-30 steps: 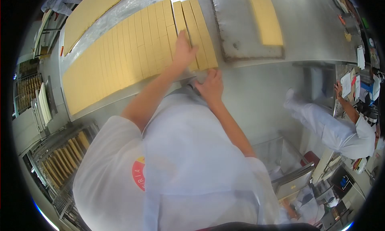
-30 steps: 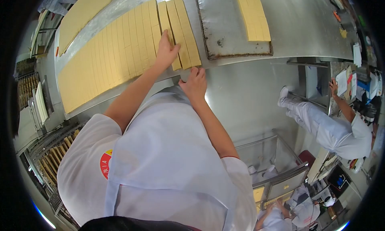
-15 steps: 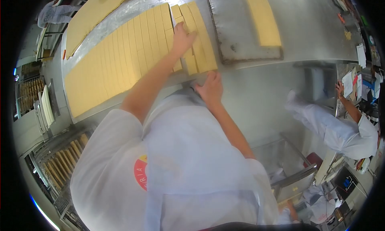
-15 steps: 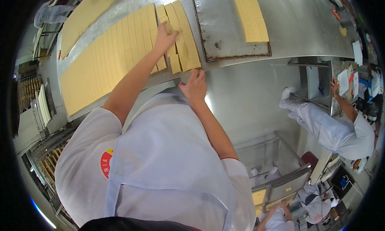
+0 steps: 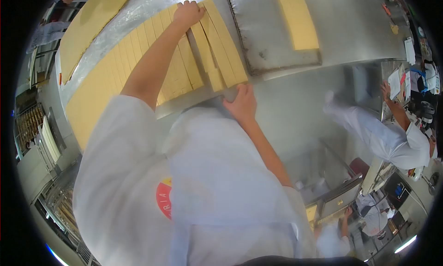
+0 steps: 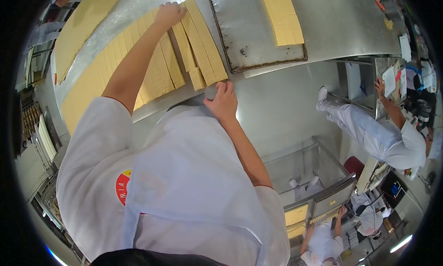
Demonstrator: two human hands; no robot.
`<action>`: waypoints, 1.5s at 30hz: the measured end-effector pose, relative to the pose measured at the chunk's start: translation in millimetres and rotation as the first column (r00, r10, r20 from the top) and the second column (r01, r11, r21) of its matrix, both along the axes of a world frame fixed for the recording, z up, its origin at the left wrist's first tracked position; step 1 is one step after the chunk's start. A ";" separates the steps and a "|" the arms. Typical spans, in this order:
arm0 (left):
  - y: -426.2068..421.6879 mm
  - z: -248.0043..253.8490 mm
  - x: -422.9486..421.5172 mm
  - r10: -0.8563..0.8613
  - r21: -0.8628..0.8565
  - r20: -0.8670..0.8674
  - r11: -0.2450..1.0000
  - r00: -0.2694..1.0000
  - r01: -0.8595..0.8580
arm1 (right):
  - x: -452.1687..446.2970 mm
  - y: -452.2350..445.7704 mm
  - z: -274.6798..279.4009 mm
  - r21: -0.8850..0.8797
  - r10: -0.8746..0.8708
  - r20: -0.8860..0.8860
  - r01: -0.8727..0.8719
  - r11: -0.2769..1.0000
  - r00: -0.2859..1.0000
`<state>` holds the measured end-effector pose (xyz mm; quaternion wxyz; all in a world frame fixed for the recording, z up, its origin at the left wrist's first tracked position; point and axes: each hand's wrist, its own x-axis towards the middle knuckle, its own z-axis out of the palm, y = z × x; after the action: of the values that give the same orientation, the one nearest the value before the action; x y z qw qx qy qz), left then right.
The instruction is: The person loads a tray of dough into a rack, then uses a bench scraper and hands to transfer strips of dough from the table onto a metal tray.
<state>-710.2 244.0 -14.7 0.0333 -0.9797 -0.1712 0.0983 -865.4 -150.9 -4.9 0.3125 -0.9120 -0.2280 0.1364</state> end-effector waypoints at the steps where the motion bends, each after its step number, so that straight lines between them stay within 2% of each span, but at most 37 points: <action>1: -5.4 6.6 0.8 0.064 -0.028 0.040 0.998 0.997 -0.063 | 2.1 3.5 -0.6 -0.007 -0.001 -0.013 0.001 1.000 1.000; 4: -13.1 20.4 2.6 0.128 -0.168 0.047 0.979 0.991 -0.118 | 3.3 8.7 0.7 -0.016 -0.031 -0.068 0.030 0.999 0.997; 7: -19.7 13.3 -0.8 0.203 -0.222 0.197 0.962 0.959 -0.158 | 6.9 10.9 0.9 0.045 -0.028 -0.011 0.028 0.999 1.000; 10: -34.5 8.5 -39.4 0.052 -0.205 0.533 0.976 0.844 0.069 | 6.6 12.1 -3.1 0.020 0.006 0.050 -0.007 1.000 0.999; 12: -77.5 45.7 -88.6 0.113 -0.405 0.344 0.913 0.932 0.039 | 4.9 11.0 -6.4 -0.015 0.031 0.083 -0.029 0.999 0.996; 14: -114.2 43.3 -148.9 0.086 -0.475 0.219 0.880 0.972 0.030 | 3.3 11.2 -7.3 -0.017 0.054 0.109 -0.052 0.998 0.993; 16: -160.9 62.7 -190.3 0.080 -0.520 0.096 0.854 0.992 -0.019 | 4.8 10.4 -0.6 0.004 0.073 0.131 -0.074 0.997 0.989; 19: -197.5 62.5 -211.2 0.058 -0.514 0.104 0.858 0.993 0.003 | 4.8 12.1 10.8 -0.022 0.114 0.010 -0.114 0.993 0.993; 22: -208.1 57.6 -210.9 0.020 -0.529 0.135 0.847 0.991 0.055 | 3.6 12.6 11.7 0.015 0.084 -0.005 -0.084 0.996 0.996; 25: -211.7 47.1 -212.5 0.073 -0.504 0.227 0.862 0.971 0.053 | -0.3 13.6 11.2 -0.022 0.122 0.055 -0.121 0.992 0.991; 28: -217.9 41.0 -210.6 0.116 -0.524 0.311 0.849 0.943 0.068 | -3.5 13.2 6.6 0.065 0.093 0.111 -0.101 0.993 0.989; 34: -226.6 53.3 -212.0 0.092 -0.495 0.205 0.868 0.974 0.022 | -4.7 10.5 2.5 0.049 0.117 0.159 -0.126 0.991 0.980; 37: -236.4 43.0 -213.5 0.184 -0.403 0.339 0.915 0.923 -0.034 | -5.3 10.1 1.4 0.069 0.110 0.178 -0.124 0.990 0.978; 40: -245.8 16.2 -211.7 0.297 -0.547 0.422 0.837 0.856 -0.021 | -5.6 8.1 3.4 0.034 0.149 0.141 -0.155 0.987 0.979; 43: -257.2 20.6 -203.0 0.524 -0.739 0.358 0.665 0.773 -0.110 | -3.9 6.1 0.1 0.068 0.162 0.150 -0.173 0.983 0.975; 45: -259.4 26.6 -197.3 0.744 -0.957 0.224 0.290 0.629 -0.001 | -4.8 4.4 0.9 0.052 0.159 0.153 -0.168 0.984 0.975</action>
<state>-907.5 -15.4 12.0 -0.5870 -0.7181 -0.3347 -0.1665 -870.2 -146.5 -3.9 0.3116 -0.8872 -0.3291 0.0862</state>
